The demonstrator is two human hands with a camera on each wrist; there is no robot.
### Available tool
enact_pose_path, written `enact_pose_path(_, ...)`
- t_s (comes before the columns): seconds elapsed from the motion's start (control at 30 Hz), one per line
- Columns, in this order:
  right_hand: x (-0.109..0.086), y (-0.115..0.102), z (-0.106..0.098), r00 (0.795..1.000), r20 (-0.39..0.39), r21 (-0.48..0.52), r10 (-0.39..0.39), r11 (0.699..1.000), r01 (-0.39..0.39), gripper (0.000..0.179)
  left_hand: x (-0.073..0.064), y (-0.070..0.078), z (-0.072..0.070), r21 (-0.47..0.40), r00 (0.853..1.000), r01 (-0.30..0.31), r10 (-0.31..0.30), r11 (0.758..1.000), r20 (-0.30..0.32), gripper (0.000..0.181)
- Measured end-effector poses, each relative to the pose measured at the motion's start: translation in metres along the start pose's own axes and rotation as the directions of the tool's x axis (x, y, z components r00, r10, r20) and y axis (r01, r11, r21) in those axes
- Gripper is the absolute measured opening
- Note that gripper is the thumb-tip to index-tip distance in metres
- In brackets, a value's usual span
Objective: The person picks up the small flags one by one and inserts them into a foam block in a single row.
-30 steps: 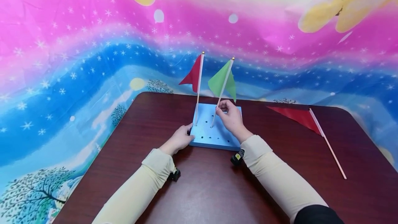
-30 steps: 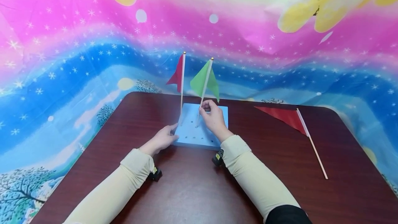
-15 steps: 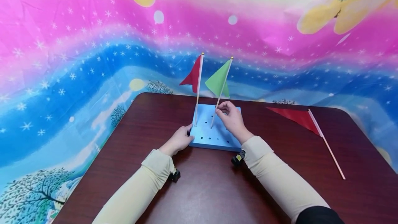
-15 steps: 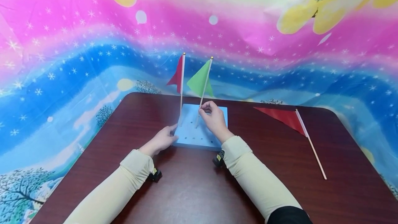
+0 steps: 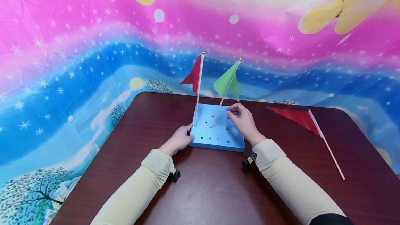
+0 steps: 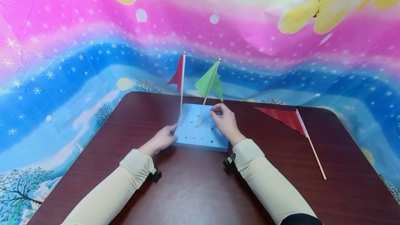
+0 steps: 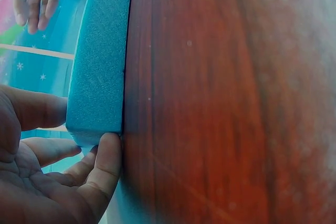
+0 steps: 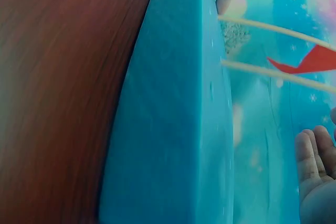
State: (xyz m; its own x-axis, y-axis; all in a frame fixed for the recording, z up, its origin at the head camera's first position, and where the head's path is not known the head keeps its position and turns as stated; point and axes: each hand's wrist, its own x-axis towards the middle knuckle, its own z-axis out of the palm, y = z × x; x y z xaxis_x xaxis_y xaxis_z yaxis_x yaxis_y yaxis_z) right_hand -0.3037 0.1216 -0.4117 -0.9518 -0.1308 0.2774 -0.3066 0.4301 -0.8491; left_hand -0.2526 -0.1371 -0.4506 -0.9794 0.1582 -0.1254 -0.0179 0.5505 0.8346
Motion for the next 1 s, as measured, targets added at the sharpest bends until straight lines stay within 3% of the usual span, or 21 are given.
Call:
enact_pose_path(0.27, -0.003, 0.013, -0.022, 0.999, 0.015, -0.069, 0.049, 0.996, -0.048, 0.021, 0.001, -0.001, 0.0, -0.004, 1.0, 0.01, -0.01, 1.0, 0.002, 0.063)
enact_pose_path(0.5, -0.007, 0.022, -0.039, 0.997, 0.019, -0.122, 0.075, 0.99, -0.072, 0.029, -0.002, 0.002, -0.003, 0.013, 0.999, -0.05, 0.05, 0.999, -0.002, 0.062)
enact_pose_path(0.63, -0.009, 0.027, -0.051, 0.997, 0.017, -0.127, 0.075, 0.989, -0.072, 0.034, 0.0, 0.0, -0.002, -0.021, 0.999, -0.033, 0.033, 0.999, 0.008, 0.063)
enact_pose_path(1.0, -0.019, 0.039, -0.079, 0.997, 0.017, -0.182, 0.08, 0.98, -0.076, 0.037, -0.001, 0.001, -0.001, -0.013, 1.0, -0.017, 0.017, 1.0, 0.022, 0.064)
